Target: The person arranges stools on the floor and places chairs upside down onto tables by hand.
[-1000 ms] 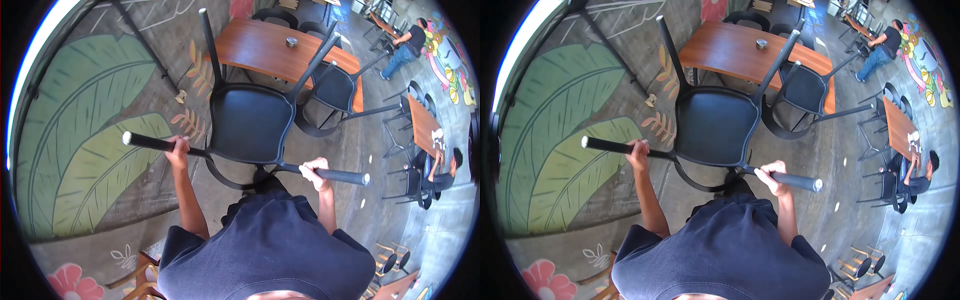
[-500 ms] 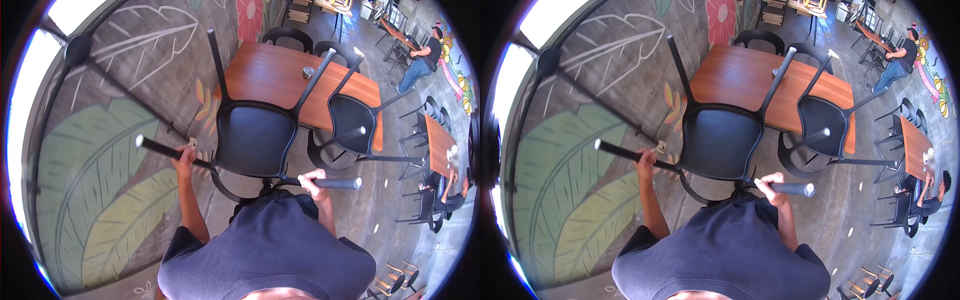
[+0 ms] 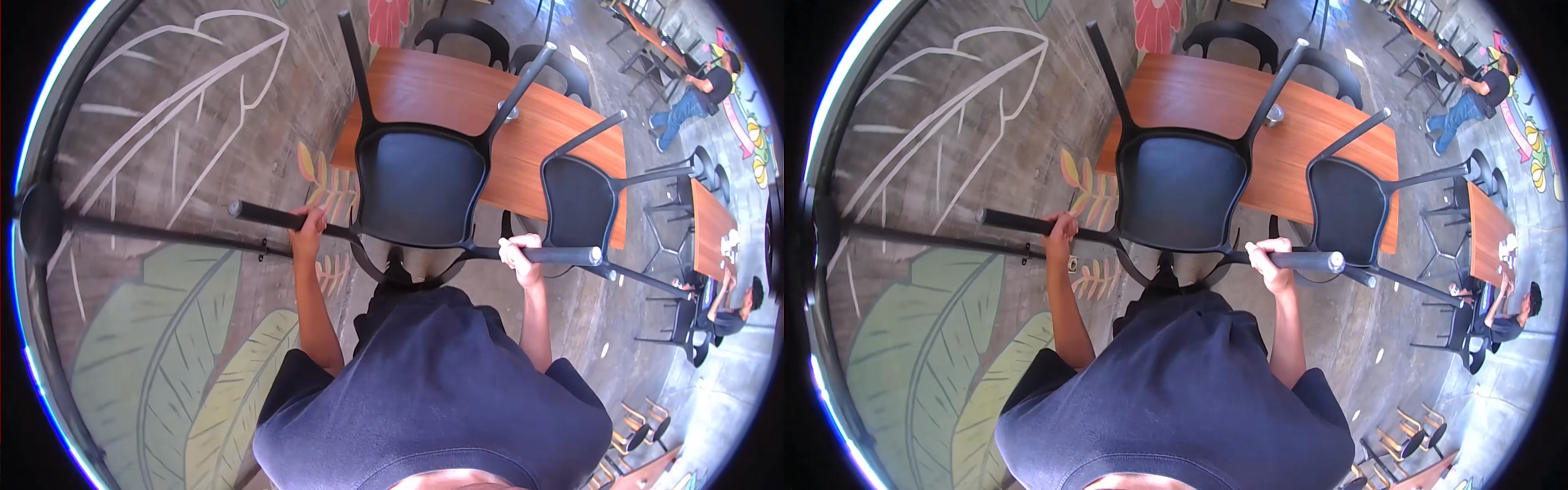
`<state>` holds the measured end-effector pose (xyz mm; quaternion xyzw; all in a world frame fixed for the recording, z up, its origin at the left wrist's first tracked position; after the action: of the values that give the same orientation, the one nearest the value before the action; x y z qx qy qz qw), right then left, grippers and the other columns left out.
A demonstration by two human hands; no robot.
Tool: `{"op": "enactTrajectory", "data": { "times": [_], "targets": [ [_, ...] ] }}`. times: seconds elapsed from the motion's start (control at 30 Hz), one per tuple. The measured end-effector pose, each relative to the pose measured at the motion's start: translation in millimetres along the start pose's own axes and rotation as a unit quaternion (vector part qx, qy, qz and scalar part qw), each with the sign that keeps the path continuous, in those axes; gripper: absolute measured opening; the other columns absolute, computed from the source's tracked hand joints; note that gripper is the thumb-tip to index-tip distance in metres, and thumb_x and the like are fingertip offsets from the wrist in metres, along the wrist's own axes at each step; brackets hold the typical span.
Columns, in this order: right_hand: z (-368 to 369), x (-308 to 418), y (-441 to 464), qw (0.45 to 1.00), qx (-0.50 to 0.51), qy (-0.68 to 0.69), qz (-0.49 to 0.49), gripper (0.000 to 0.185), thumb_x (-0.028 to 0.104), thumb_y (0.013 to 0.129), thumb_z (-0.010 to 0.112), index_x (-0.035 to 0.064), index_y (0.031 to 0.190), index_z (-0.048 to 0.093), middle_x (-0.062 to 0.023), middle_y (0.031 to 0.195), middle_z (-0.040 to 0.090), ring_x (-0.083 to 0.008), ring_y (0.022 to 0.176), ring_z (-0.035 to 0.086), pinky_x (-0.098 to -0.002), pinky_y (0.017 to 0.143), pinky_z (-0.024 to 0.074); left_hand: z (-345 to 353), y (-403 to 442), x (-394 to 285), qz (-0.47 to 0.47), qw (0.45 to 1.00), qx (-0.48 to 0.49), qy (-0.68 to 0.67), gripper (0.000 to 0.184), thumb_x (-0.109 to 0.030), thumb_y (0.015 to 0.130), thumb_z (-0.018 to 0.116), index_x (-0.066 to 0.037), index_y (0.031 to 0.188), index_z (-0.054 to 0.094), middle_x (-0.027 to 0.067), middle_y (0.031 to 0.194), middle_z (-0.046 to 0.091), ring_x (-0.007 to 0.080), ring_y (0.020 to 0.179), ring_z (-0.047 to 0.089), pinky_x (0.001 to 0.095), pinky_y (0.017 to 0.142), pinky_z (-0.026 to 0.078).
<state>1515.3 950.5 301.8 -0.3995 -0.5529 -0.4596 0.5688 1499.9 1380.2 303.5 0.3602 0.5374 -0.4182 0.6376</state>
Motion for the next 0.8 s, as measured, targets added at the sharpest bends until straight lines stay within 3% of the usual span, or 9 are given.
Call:
{"op": "enactTrajectory", "data": {
  "times": [0.43, 0.8],
  "targets": [
    [29, -32, 66, 0.995, -0.095, 0.038, 0.018, 0.044, 0.001, 0.09, 0.052, 0.0051, 0.047, 0.04, 0.0018, 0.045, 0.038, -0.0064, 0.041, 0.033, -0.0262, 0.043, 0.0258, -8, 112, 37, -0.02, 0.998, 0.06, 0.017, 0.037, -0.001, 0.084, 0.058, -0.006, 0.051, 0.041, -0.0024, 0.049, 0.041, 0.0074, 0.045, 0.037, 0.026, 0.047, 0.028],
    [34, -58, 93, 0.989, -0.136, 0.05, 0.005, 0.049, 0.005, 0.093, 0.053, 0.006, 0.047, 0.036, 0.0026, 0.044, 0.035, -0.0065, 0.039, 0.03, -0.0265, 0.042, 0.0237, -23, 135, 71, -0.029, 0.995, 0.086, 0.031, 0.042, -0.005, 0.085, 0.059, -0.005, 0.05, 0.036, -0.0021, 0.048, 0.037, 0.0073, 0.045, 0.035, 0.0271, 0.046, 0.025]
  ]
}}
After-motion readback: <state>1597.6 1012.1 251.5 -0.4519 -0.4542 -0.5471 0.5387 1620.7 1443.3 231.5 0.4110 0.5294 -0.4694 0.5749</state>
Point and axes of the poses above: each hand's wrist, its own y-axis towards the middle knuckle, its own z-axis out of the palm, x = y × z, the point moved 6 cm from there along y, towards the middle knuckle
